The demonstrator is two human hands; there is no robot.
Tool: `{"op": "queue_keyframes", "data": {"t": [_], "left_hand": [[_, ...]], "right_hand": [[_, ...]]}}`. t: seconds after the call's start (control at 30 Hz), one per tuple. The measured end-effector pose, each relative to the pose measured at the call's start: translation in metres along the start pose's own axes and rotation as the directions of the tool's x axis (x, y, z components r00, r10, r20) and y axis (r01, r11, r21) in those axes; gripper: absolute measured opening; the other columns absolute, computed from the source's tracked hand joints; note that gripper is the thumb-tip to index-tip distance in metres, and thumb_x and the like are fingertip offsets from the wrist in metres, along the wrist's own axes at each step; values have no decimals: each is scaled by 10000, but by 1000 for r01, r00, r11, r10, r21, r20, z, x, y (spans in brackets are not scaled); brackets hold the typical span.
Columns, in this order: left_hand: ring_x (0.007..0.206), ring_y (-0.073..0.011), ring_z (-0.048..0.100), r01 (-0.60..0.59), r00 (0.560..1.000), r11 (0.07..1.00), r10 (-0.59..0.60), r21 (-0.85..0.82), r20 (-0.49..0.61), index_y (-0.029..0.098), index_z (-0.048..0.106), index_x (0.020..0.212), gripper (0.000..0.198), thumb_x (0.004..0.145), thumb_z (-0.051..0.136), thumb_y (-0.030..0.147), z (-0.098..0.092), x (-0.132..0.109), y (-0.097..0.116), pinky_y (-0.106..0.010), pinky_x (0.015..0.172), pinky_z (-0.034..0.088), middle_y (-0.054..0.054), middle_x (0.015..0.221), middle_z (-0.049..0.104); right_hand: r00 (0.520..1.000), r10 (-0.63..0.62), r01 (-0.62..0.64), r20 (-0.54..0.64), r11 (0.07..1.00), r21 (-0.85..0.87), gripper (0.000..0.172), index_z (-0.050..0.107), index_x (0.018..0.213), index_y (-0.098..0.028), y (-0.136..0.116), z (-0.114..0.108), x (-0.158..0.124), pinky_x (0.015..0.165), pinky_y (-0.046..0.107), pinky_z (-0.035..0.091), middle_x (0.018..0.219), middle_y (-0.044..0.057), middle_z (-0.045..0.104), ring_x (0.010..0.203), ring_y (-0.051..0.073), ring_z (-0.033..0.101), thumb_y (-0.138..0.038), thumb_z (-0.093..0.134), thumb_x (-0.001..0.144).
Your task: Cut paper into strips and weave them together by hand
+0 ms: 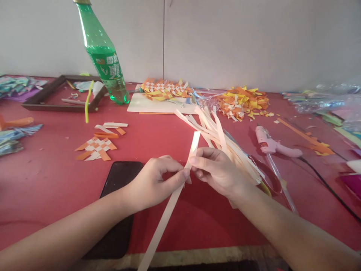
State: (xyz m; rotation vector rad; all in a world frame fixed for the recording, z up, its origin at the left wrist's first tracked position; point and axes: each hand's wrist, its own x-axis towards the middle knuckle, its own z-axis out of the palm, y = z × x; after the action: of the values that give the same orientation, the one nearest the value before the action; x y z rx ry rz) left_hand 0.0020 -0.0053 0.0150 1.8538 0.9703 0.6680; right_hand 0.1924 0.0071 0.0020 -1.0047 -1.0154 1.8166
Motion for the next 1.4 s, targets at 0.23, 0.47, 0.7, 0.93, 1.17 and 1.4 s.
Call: {"op": "queue_keyframes", "data": {"t": [0.23,0.47,0.7,0.93,1.17,1.4], "left_hand": [[710,-111,576,3,1000,999,-3,-37,-1,153,693,738,323,949,500,303,0,0,0,-212,715,438,-2,660,642],[600,-85,451,12,998,1000,-12,-9,-69,155,600,713,324,948,510,359,3,0,-3,-201,588,387,38,629,513],[653,-109,536,9,998,1000,-8,8,-66,147,617,726,324,956,470,321,3,0,-3,-231,646,424,1,687,604],[688,-108,575,15,998,1000,-15,1,-56,162,627,707,280,930,503,276,2,-2,-1,-221,684,437,6,689,641],[714,-109,593,14,999,1000,-15,-19,-43,162,655,714,287,933,519,290,0,-1,-2,-223,719,449,3,704,655],[658,-112,545,50,999,998,-50,42,-8,157,667,754,313,944,504,346,2,0,-1,-232,644,431,5,678,615]], "right_hand": [[999,39,-38,-4,998,50,269,624,570,-176,1,0,0,444,180,317,570,-33,642,448,36,461,-300,838,678],[999,-42,41,23,998,41,223,642,611,-193,7,2,-1,464,180,338,602,-40,635,478,40,475,-275,804,742],[1000,-1,0,25,1000,8,225,700,648,-179,4,0,-1,451,186,337,630,-6,631,480,43,477,-350,774,773],[1000,-7,7,-19,1000,-10,265,657,601,-173,1,-2,0,437,187,317,557,-31,569,469,44,466,-340,812,735],[999,-38,38,-2,999,-19,265,625,614,-176,-1,-1,-2,455,187,311,570,-44,577,479,39,467,-319,788,766],[997,-41,44,66,998,-54,284,584,615,-172,7,3,-3,474,201,319,599,-39,601,501,50,471,-304,757,797]]}}
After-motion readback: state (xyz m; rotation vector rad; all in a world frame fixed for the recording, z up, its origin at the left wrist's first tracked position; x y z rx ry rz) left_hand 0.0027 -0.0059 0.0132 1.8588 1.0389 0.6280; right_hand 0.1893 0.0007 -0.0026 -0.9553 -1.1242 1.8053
